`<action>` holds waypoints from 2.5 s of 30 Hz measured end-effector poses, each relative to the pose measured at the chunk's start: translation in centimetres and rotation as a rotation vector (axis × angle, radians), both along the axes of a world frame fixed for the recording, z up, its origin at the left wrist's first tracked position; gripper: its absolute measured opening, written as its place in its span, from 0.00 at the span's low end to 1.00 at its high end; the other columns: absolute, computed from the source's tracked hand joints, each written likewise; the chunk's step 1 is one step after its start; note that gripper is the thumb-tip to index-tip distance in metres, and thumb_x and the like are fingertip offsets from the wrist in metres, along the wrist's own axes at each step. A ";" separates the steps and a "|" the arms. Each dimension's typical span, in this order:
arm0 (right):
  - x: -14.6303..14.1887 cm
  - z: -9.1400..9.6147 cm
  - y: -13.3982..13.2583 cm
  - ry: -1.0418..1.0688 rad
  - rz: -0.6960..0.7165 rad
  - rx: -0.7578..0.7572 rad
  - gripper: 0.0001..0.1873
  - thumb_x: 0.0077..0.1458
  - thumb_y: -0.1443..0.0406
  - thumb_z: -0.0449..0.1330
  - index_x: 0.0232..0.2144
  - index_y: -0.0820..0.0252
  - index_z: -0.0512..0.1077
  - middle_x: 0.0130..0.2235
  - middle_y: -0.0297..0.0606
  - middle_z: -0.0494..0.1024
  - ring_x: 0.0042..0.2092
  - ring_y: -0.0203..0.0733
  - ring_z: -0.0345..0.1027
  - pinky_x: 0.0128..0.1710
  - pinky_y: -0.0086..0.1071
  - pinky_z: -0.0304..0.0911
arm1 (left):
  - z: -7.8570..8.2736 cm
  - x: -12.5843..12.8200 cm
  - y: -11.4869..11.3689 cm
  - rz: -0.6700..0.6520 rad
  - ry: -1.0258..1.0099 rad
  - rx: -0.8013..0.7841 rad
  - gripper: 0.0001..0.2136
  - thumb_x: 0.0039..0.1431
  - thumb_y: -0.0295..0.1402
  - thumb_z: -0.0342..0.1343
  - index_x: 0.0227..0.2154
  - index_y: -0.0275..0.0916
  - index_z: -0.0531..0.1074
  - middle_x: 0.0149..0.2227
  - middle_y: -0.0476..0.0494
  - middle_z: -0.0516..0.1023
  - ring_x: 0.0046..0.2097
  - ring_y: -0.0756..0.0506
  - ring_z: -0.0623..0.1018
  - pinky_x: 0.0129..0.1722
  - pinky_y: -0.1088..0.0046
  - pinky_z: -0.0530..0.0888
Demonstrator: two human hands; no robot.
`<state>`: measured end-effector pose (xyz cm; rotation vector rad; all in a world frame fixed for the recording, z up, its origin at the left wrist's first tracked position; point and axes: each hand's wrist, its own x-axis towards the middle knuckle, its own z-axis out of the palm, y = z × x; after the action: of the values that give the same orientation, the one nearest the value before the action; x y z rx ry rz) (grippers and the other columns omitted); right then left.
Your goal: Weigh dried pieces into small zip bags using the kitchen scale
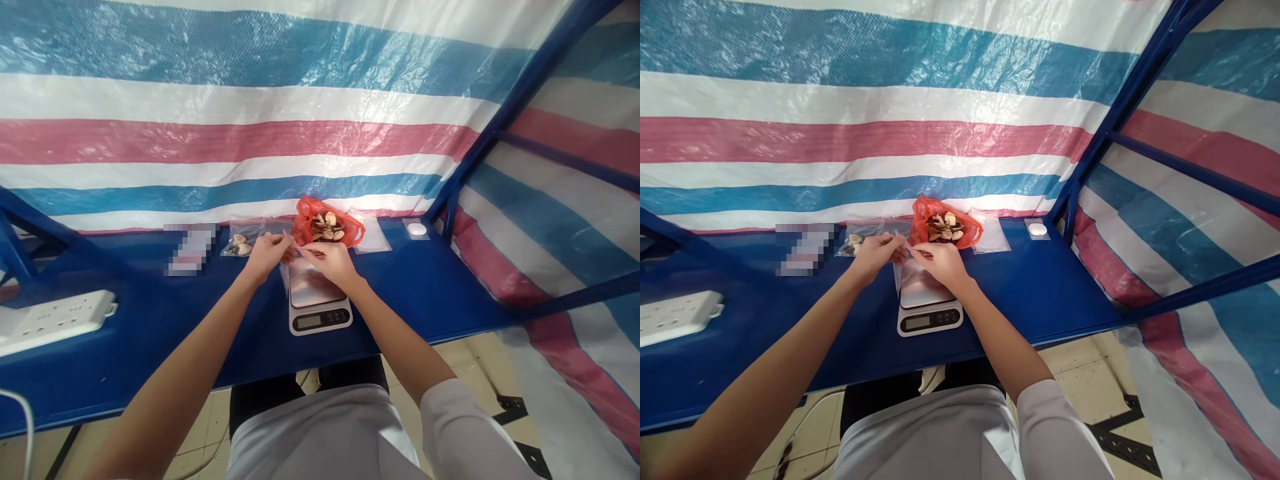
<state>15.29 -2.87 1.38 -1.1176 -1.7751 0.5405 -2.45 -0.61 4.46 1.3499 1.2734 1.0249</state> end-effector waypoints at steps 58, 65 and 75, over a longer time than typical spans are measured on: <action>3.2 2.1 1.9 -0.036 0.090 -0.234 0.06 0.56 0.62 0.66 0.31 0.55 0.83 0.34 0.36 0.84 0.39 0.45 0.79 0.43 0.37 0.74 | -4.0 0.0 -1.0 -0.075 0.516 0.740 0.36 0.56 0.47 0.63 0.64 0.40 0.60 0.55 0.34 0.75 0.59 0.34 0.74 0.61 0.51 0.68; 2.8 4.3 0.8 -0.323 -0.041 -0.036 0.09 0.61 0.62 0.62 0.37 0.52 0.84 0.34 0.36 0.83 0.36 0.42 0.76 0.41 0.35 0.68 | -4.9 0.8 -0.9 -0.061 0.479 0.652 0.50 0.50 0.48 0.68 0.71 0.41 0.47 0.58 0.33 0.75 0.59 0.33 0.75 0.58 0.52 0.72; 0.9 5.5 0.4 -0.555 0.087 0.117 0.12 0.63 0.63 0.58 0.34 0.54 0.82 0.28 0.33 0.79 0.29 0.36 0.65 0.31 0.30 0.53 | -5.3 1.3 -0.9 -0.061 0.486 0.616 0.52 0.51 0.46 0.66 0.72 0.34 0.43 0.60 0.29 0.73 0.60 0.31 0.73 0.58 0.51 0.71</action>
<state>16.20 -2.45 6.93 -1.1853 -2.3059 0.1752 -1.12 -1.56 -0.81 2.1987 1.2951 1.1368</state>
